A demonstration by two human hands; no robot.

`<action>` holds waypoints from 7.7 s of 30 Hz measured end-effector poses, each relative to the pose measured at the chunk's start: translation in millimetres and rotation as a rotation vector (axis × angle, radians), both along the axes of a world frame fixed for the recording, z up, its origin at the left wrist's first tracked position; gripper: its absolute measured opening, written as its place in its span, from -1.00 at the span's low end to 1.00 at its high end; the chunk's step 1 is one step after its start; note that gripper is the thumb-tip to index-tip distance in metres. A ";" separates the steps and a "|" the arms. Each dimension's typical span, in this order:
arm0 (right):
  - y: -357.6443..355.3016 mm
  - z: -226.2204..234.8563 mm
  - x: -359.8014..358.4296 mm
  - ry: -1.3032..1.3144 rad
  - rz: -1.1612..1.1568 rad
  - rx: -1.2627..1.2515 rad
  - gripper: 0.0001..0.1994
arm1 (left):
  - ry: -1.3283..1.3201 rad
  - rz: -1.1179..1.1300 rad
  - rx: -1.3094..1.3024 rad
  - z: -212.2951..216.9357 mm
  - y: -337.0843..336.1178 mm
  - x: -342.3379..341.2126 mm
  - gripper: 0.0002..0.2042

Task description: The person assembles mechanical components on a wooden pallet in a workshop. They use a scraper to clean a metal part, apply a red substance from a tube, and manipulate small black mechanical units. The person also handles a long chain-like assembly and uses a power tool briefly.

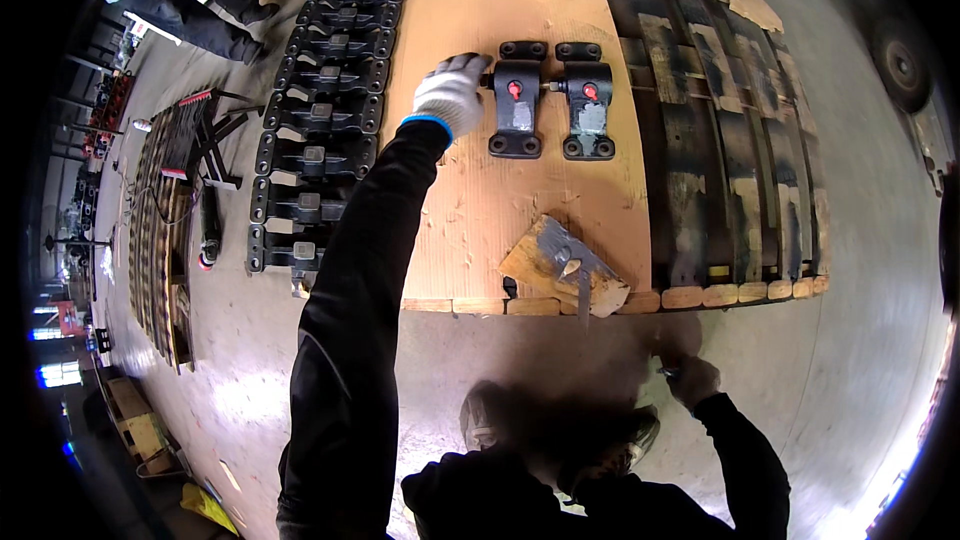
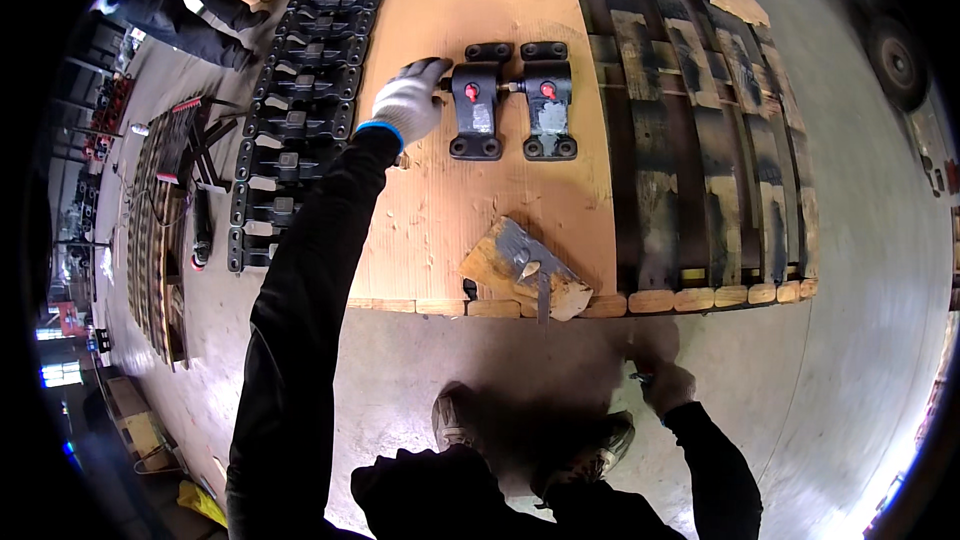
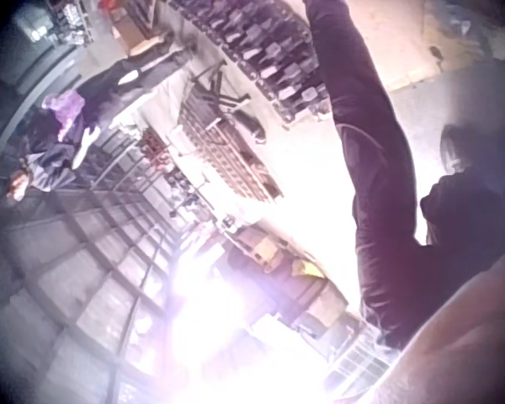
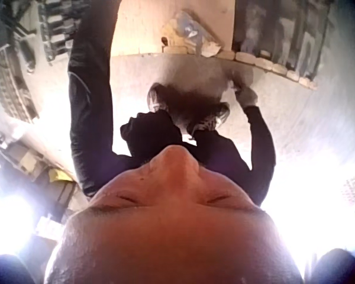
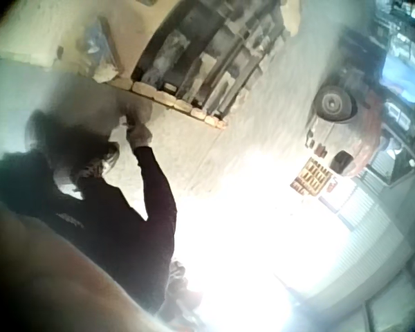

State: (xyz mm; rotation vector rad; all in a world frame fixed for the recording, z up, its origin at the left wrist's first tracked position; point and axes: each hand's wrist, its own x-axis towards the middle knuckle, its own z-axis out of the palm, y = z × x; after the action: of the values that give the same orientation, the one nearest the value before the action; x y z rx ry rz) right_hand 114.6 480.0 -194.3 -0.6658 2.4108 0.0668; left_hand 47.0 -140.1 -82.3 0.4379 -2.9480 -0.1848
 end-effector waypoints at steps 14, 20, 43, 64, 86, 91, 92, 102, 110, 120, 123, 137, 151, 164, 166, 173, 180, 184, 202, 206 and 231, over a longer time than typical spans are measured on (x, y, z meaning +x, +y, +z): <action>-113.4 89.2 21.6 -0.654 -0.622 -0.759 -0.67 | -0.229 0.138 0.128 -26.5 15.3 34.9 -0.39; -178.8 98.2 18.2 -1.053 -0.926 -0.810 -0.60 | -0.069 0.392 0.324 -40.2 51.6 85.4 -0.50; -144.9 89.2 12.2 -0.735 -1.111 -1.138 -0.68 | -0.275 0.052 0.401 -32.4 272.0 157.4 -0.38; -106.0 141.7 5.3 -0.578 -0.855 -1.236 -0.78 | 0.071 0.532 0.459 -28.5 97.7 145.5 -0.53; -121.0 150.7 -13.8 -0.392 -0.738 -1.048 -0.85 | 0.543 0.409 0.538 2.4 177.4 271.2 -0.76; -110.7 114.8 -34.5 -0.066 -0.721 -1.056 -0.81 | 0.606 0.278 0.434 5.4 203.1 270.4 -0.75; -110.7 105.8 -32.8 -0.068 -0.743 -1.078 -0.81 | 0.534 0.164 0.489 0.2 212.0 269.8 -0.74; -150.7 88.6 -12.7 0.141 -0.610 -0.997 -0.86 | 0.086 0.096 0.692 -26.9 270.7 182.6 -0.55; -159.4 105.3 -11.5 0.321 -0.489 -0.675 -0.79 | -0.053 0.186 1.206 -22.5 295.0 170.4 -0.61; -168.8 107.6 -19.0 0.390 -0.338 -0.708 -0.83 | -0.363 0.580 1.975 -32.0 303.4 167.9 -0.61; -172.7 112.4 -21.9 0.409 -0.310 -0.685 -0.84 | -0.244 0.613 2.042 -47.3 308.5 163.3 -0.62; -157.0 112.5 -18.6 0.401 -0.376 -0.667 -0.85 | -0.283 0.450 2.211 -77.8 341.7 166.8 -0.65; -124.2 102.0 19.2 -0.287 -1.027 -1.170 -0.75 | 0.074 0.387 2.410 -58.7 355.5 164.7 -0.65; -97.9 121.5 -25.4 -0.549 -0.724 -1.228 -0.75 | -0.111 0.082 1.922 -58.4 318.4 185.0 -0.68; -88.8 143.2 -49.0 -0.564 -0.532 -1.137 -0.79 | 0.086 0.170 2.156 -70.8 297.7 194.0 -0.63; -122.2 205.5 -96.0 -0.400 0.085 -0.459 -0.81 | -0.071 -0.019 2.073 -9.2 237.7 153.6 -0.46; -147.3 198.3 -88.0 -0.197 0.034 -0.702 -0.84 | 0.282 -0.369 0.965 -36.1 249.8 172.8 -0.61; -149.9 193.6 -59.4 0.298 0.011 -0.916 -0.87 | 0.229 -0.041 1.183 -16.2 262.6 171.3 -0.62; -174.0 180.4 -25.9 0.489 -0.115 -0.957 -0.88 | 0.428 0.239 2.077 -13.4 286.0 174.0 -0.60; -177.9 180.8 -24.8 0.518 -0.077 -0.906 -0.88 | 0.431 0.225 2.063 -18.3 286.5 174.1 -0.58; -178.1 180.2 -28.2 0.588 0.046 -0.856 -0.84 | 0.426 0.225 2.023 -20.5 286.8 172.9 -0.50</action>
State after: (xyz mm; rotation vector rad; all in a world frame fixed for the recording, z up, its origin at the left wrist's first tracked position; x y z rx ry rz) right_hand 86.4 301.9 -14.1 -1.2019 2.9542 -0.9139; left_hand 219.9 146.7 -102.8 0.6526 -1.2421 -2.5933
